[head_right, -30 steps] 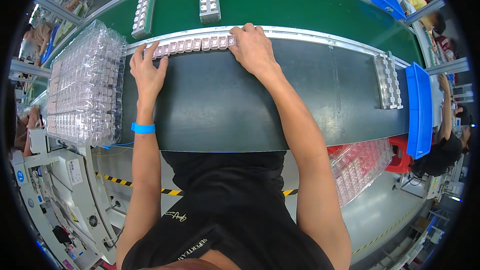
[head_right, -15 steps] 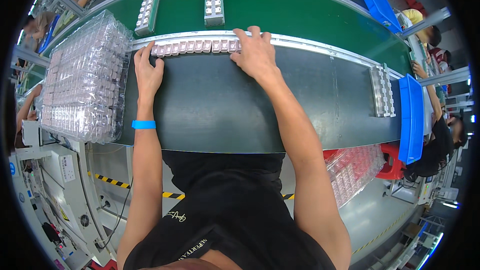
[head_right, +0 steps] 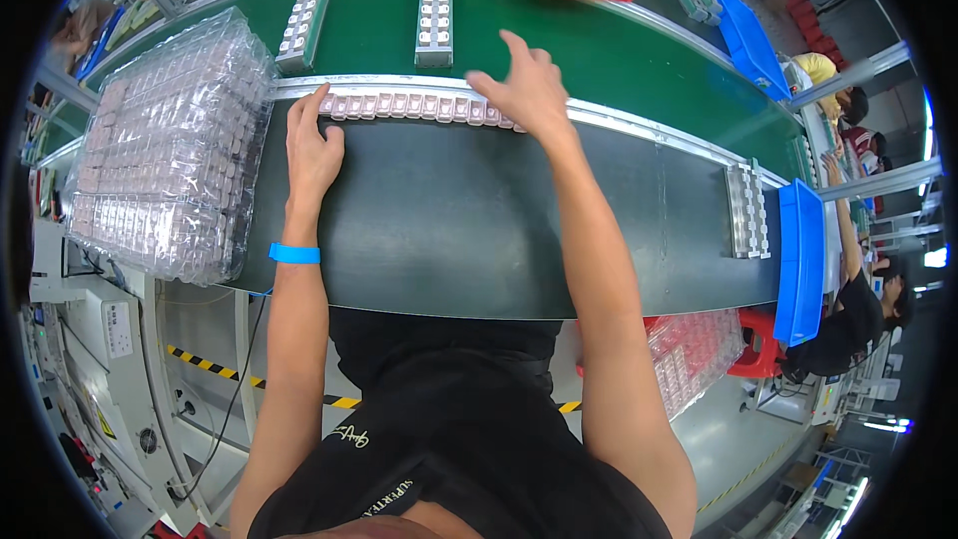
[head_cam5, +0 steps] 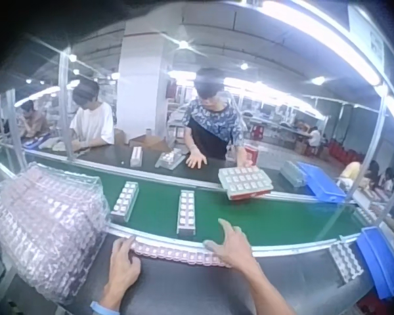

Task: Placing small electronic components into organized plastic trays on an assembly line.

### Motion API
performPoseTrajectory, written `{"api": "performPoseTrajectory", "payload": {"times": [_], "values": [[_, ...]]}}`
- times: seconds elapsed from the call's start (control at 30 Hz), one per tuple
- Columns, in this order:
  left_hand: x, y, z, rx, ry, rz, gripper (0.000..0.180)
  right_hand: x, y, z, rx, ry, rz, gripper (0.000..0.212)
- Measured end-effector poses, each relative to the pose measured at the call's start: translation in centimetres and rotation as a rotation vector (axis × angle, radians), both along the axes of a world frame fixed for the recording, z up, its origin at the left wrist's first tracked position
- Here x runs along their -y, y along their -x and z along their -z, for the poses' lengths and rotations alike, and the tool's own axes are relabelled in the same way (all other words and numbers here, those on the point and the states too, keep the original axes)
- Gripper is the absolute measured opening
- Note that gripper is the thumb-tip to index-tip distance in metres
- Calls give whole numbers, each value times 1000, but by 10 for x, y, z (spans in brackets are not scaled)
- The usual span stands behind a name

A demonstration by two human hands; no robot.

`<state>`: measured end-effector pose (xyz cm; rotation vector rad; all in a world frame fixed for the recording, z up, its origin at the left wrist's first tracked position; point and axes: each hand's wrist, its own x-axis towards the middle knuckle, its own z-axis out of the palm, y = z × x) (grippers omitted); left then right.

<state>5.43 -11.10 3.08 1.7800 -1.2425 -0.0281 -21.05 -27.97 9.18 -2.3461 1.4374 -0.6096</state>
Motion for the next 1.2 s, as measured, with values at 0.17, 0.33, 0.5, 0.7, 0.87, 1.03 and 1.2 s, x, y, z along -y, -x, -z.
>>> {"api": "performPoseTrajectory", "payload": {"times": [0.17, 0.33, 0.5, 0.7, 0.87, 1.03, 1.2], "values": [[0, -1, 10, 9, 76, -43, 61, 14, -117, 4, -32, -207, 115, 115], [-1, -7, 17, 17, 79, -62, 62, 11, -157, 33, -144, -66, 196, 91], [-1, -6, 13, -19, 62, -55, 62, 37, -127, 11, -118, -28, 134, 79], [3, -7, 17, 17, 34, -55, 61, 68, -43, -37, -328, -118, -64, 77], [1, -10, 17, -1, 20, -67, 61, 70, 28, -48, -298, -101, -269, 80], [-2, -10, 13, 12, 3, -66, 61, 52, 97, -66, -214, -298, -258, 80], [-3, -9, 15, 36, -2, -84, 61, 36, 181, -44, -171, -263, -185, 82]]}}
